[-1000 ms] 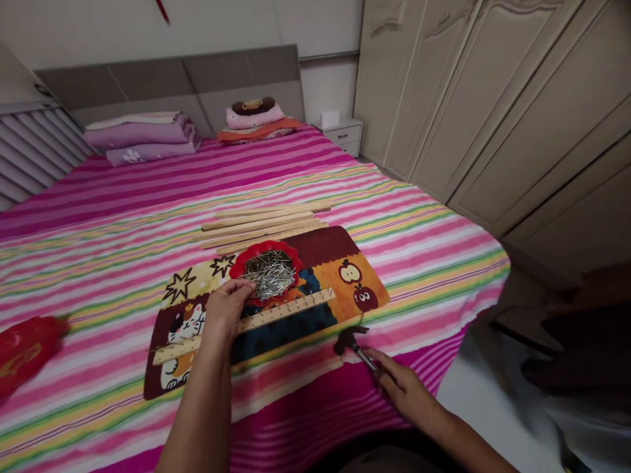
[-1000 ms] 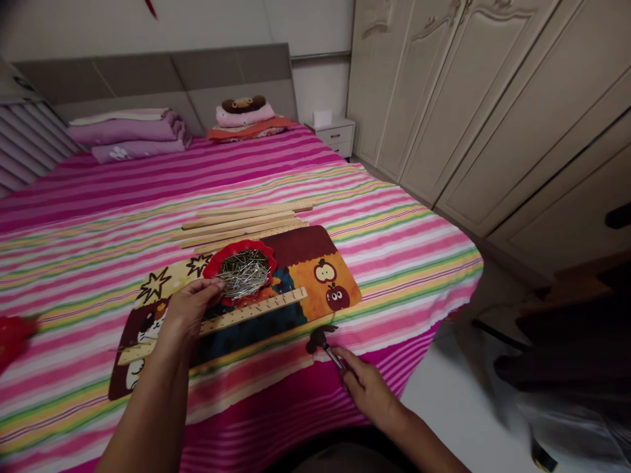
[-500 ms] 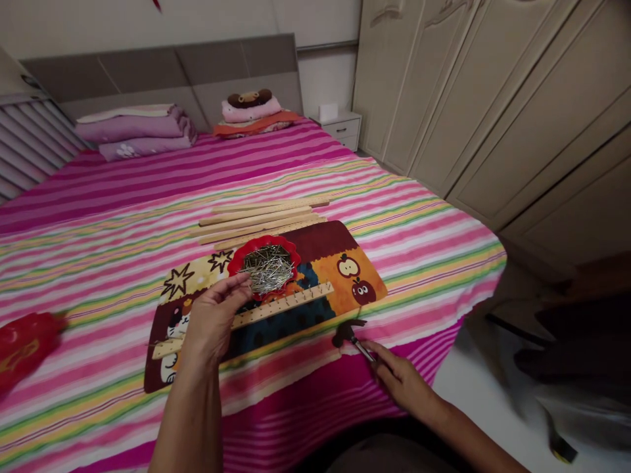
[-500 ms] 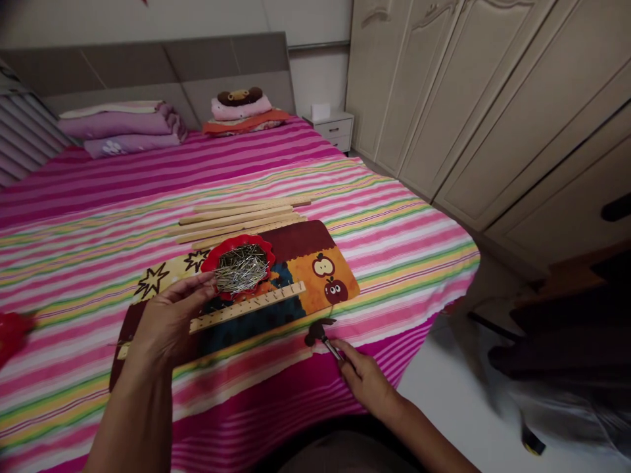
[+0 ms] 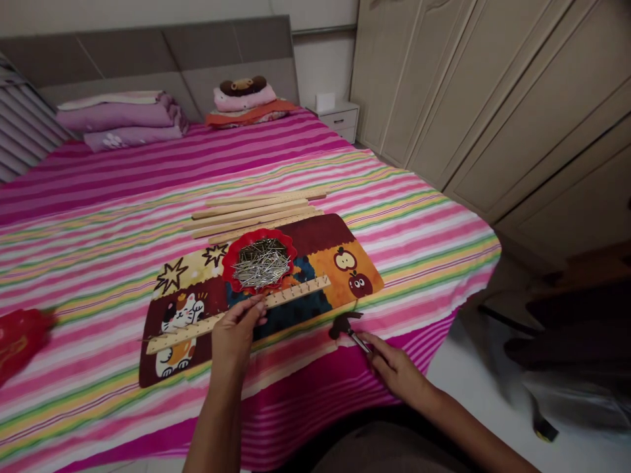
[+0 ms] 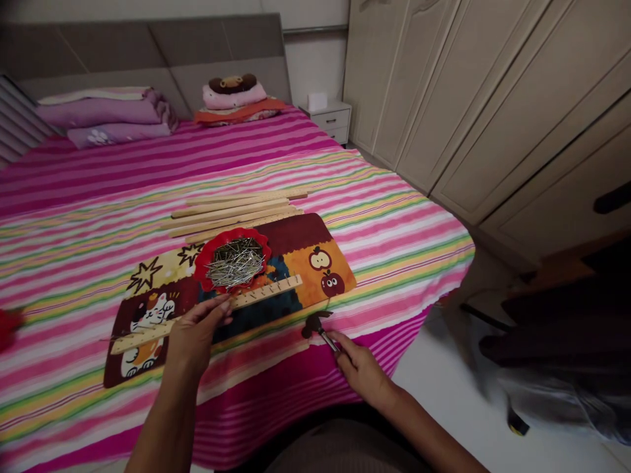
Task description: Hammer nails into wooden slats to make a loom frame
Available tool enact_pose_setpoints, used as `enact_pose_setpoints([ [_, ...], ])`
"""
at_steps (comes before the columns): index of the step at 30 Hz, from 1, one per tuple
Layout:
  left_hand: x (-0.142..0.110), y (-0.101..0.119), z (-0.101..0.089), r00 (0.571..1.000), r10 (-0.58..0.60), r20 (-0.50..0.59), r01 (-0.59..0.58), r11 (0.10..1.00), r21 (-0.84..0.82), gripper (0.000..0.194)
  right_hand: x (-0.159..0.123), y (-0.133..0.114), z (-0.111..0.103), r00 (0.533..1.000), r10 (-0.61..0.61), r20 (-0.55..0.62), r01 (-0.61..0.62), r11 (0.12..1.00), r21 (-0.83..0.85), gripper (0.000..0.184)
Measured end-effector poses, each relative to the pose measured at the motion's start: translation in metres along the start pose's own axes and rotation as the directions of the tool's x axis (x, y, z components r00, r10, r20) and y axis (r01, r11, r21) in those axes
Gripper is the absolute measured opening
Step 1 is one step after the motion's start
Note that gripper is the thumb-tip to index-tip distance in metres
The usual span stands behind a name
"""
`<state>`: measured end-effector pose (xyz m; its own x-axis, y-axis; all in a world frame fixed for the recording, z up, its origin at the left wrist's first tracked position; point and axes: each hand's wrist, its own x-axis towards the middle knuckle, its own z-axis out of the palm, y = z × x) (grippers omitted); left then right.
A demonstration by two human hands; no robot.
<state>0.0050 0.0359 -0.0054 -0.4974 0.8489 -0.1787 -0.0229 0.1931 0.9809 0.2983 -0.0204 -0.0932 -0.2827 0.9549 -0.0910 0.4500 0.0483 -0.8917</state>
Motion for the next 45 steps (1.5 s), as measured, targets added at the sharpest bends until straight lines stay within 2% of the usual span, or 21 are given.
enact_pose_setpoints([
  [3,0.001,-0.009,0.010,0.999,-0.001,-0.054,-0.001,0.999,-0.038,0.037,0.000,0.001,0.000,1.000,0.005,0.003,-0.005,1.000,0.007,0.046],
  [7,0.002,-0.019,0.020,0.988,0.065,-0.139,-0.059,0.997,0.048,0.029,-0.001,0.003,0.001,1.000,0.016,0.003,-0.016,1.000,0.021,0.045],
  [17,0.008,-0.037,0.021,0.990,0.075,-0.117,-0.054,0.984,0.171,0.030,-0.001,0.002,0.001,1.000,0.023,0.008,-0.023,0.999,0.039,0.046],
  [23,0.005,-0.035,0.025,0.984,0.113,-0.136,-0.084,0.976,0.202,0.030,-0.001,0.002,0.001,1.000,0.012,-0.009,-0.012,1.000,0.021,0.046],
  [28,0.003,-0.034,0.025,0.983,0.125,-0.132,-0.074,0.939,0.335,0.027,-0.001,-0.004,-0.001,1.000,0.002,-0.006,-0.002,1.000,-0.003,0.046],
  [32,0.002,-0.036,0.024,0.957,0.280,-0.069,-0.219,0.862,0.456,0.023,-0.002,-0.028,-0.003,0.999,-0.042,0.029,0.042,0.999,0.007,0.046],
  [37,-0.001,-0.040,0.025,0.908,0.420,-0.005,-0.357,0.778,0.516,0.019,0.006,-0.078,-0.005,0.983,-0.172,0.058,0.171,0.985,0.021,0.044],
  [41,-0.001,-0.043,0.025,0.888,0.459,0.020,-0.397,0.747,0.534,0.017,0.024,-0.117,-0.004,0.955,-0.283,0.083,0.284,0.959,-0.001,0.044],
  [45,0.000,-0.043,0.025,0.884,0.466,0.045,-0.414,0.732,0.541,0.016,0.044,-0.139,0.002,0.908,-0.415,0.054,0.418,0.907,-0.059,0.045],
])
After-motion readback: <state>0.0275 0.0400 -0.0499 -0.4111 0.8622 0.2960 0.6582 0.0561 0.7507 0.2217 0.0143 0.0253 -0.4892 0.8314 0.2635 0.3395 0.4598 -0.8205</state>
